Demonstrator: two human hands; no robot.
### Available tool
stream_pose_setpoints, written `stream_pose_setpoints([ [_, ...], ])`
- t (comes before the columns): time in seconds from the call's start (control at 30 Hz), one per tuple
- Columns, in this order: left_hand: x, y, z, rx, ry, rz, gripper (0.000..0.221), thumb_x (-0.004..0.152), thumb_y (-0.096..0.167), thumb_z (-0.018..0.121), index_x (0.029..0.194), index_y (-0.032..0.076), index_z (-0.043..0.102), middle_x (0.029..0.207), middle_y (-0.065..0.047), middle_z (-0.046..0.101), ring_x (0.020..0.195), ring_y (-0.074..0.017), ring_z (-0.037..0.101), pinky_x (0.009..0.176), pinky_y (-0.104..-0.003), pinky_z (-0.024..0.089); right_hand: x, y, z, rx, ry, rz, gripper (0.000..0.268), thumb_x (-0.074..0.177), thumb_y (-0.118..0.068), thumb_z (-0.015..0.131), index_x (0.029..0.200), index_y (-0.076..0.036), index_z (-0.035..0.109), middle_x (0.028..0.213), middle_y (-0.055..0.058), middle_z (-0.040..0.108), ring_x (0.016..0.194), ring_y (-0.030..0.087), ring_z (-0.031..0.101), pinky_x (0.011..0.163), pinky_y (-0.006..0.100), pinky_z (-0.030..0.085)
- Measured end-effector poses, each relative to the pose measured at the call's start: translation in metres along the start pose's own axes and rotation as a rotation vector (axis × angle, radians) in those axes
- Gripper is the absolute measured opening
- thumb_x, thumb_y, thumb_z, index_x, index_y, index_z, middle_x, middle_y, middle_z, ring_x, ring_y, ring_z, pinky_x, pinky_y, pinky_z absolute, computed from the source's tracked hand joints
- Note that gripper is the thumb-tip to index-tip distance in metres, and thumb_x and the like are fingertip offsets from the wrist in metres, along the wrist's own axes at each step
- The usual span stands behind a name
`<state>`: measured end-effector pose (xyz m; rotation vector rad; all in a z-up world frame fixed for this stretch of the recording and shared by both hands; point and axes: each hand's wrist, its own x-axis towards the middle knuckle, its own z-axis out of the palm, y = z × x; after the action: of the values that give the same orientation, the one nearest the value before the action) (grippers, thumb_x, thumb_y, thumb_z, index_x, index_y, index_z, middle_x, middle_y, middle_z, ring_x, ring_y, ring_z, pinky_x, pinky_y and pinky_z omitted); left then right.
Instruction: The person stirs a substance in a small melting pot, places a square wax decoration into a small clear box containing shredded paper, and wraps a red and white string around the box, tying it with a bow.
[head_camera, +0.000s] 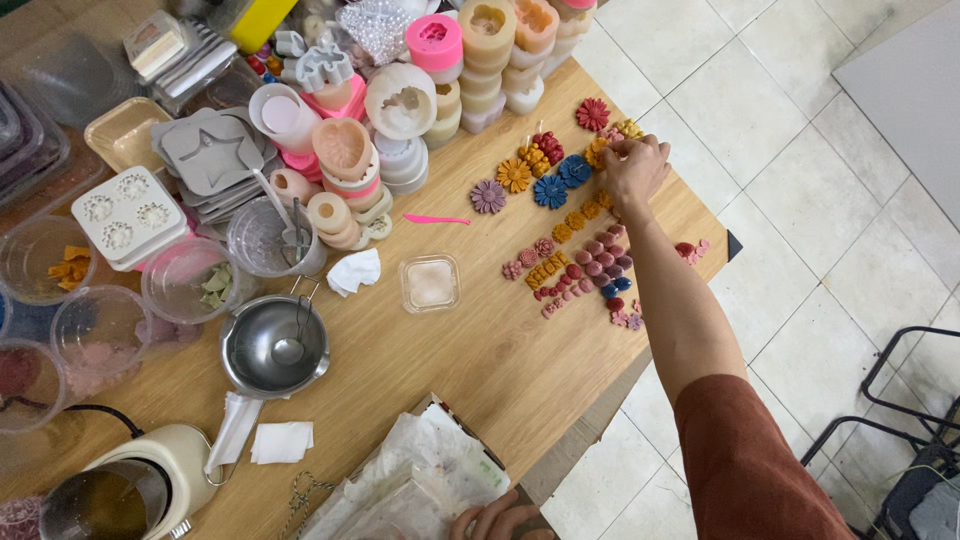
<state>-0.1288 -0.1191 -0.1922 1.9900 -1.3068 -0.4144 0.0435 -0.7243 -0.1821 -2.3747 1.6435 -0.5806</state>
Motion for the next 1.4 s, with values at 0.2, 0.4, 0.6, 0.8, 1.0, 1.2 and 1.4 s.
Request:
stream_pose_setpoints([
  [0.2, 0.028, 0.035, -0.036, -0.004, 0.080, -0.020, 0.018, 0.090, 0.035, 0.073, 0.074, 0.027, 0.070, 0.093, 0.008, 0.076, 0.105, -0.0201, 0.075, 0.092, -0.052, 0.043, 0.001, 0.002, -0.018, 0.050, 0.083, -0.224, 0.011, 0.087, -0.020, 0.084, 0.090, -0.010, 0.081, 0.099, 0.004, 0.062, 0.099, 0.025, 0.049, 0.090, 0.042, 0.038],
  [0.4, 0.053, 0.069, -0.076, -0.047, 0.198, 0.055, 0.011, 0.079, 0.026, 0.080, 0.088, 0.023, 0.073, 0.103, 0.002, 0.073, 0.113, -0.0225, 0.070, 0.098, -0.048, 0.043, -0.017, -0.014, -0.078, 0.109, 0.166, -0.436, 0.010, 0.089, -0.018, 0.085, 0.090, -0.010, 0.080, 0.097, 0.004, 0.061, 0.101, 0.026, 0.050, 0.092, 0.042, 0.036],
  [0.6, 0.051, 0.086, -0.117, -0.008, 0.106, 0.073, 0.016, 0.081, 0.029, 0.081, 0.093, 0.022, 0.074, 0.114, 0.002, 0.067, 0.123, -0.0213, 0.061, 0.103, -0.049, 0.035, -0.091, -0.048, -0.154, 0.152, 0.101, -0.585, 0.011, 0.089, -0.021, 0.087, 0.094, -0.013, 0.082, 0.096, 0.001, 0.061, 0.099, 0.025, 0.050, 0.092, 0.041, 0.034],
  [0.8, 0.031, 0.120, -0.176, -0.093, 0.112, -0.004, 0.015, 0.088, 0.020, 0.075, 0.101, 0.013, 0.075, 0.117, -0.002, 0.067, 0.123, -0.0272, 0.061, 0.104, -0.046, 0.035, -0.207, -0.095, -0.239, 0.186, -0.070, -0.791, 0.013, 0.088, -0.023, 0.085, 0.095, -0.013, 0.081, 0.094, 0.001, 0.060, 0.100, 0.022, 0.054, 0.091, 0.041, 0.034],
  [1.0, -0.005, 0.141, -0.225, -0.177, 0.192, -0.071, 0.013, 0.093, 0.014, 0.072, 0.104, 0.009, 0.075, 0.111, -0.002, 0.072, 0.115, -0.0205, 0.066, 0.097, -0.038, 0.043, -0.324, -0.139, -0.296, 0.269, -0.240, -0.961, 0.012, 0.085, -0.023, 0.086, 0.091, -0.014, 0.080, 0.092, -0.001, 0.061, 0.093, 0.020, 0.053, 0.088, 0.040, 0.034],
  [1.2, -0.038, 0.138, -0.235, -0.149, 0.278, -0.164, 0.012, 0.094, 0.015, 0.070, 0.103, 0.007, 0.074, 0.106, -0.002, 0.073, 0.104, -0.0208, 0.068, 0.092, -0.038, 0.046, -0.401, -0.170, -0.311, 0.425, -0.348, -1.106, 0.011, 0.085, -0.020, 0.085, 0.094, -0.015, 0.081, 0.093, 0.000, 0.062, 0.092, 0.020, 0.054, 0.088, 0.039, 0.034],
  [1.4, -0.057, 0.131, -0.234, -0.104, 0.345, -0.149, 0.012, 0.095, 0.015, 0.069, 0.103, 0.008, 0.074, 0.105, -0.004, 0.073, 0.101, -0.0219, 0.068, 0.091, -0.039, 0.047, -0.433, -0.193, -0.292, 0.441, -0.376, -1.229, 0.011, 0.087, -0.020, 0.084, 0.095, -0.015, 0.081, 0.096, -0.002, 0.064, 0.094, 0.020, 0.055, 0.089, 0.039, 0.036],
])
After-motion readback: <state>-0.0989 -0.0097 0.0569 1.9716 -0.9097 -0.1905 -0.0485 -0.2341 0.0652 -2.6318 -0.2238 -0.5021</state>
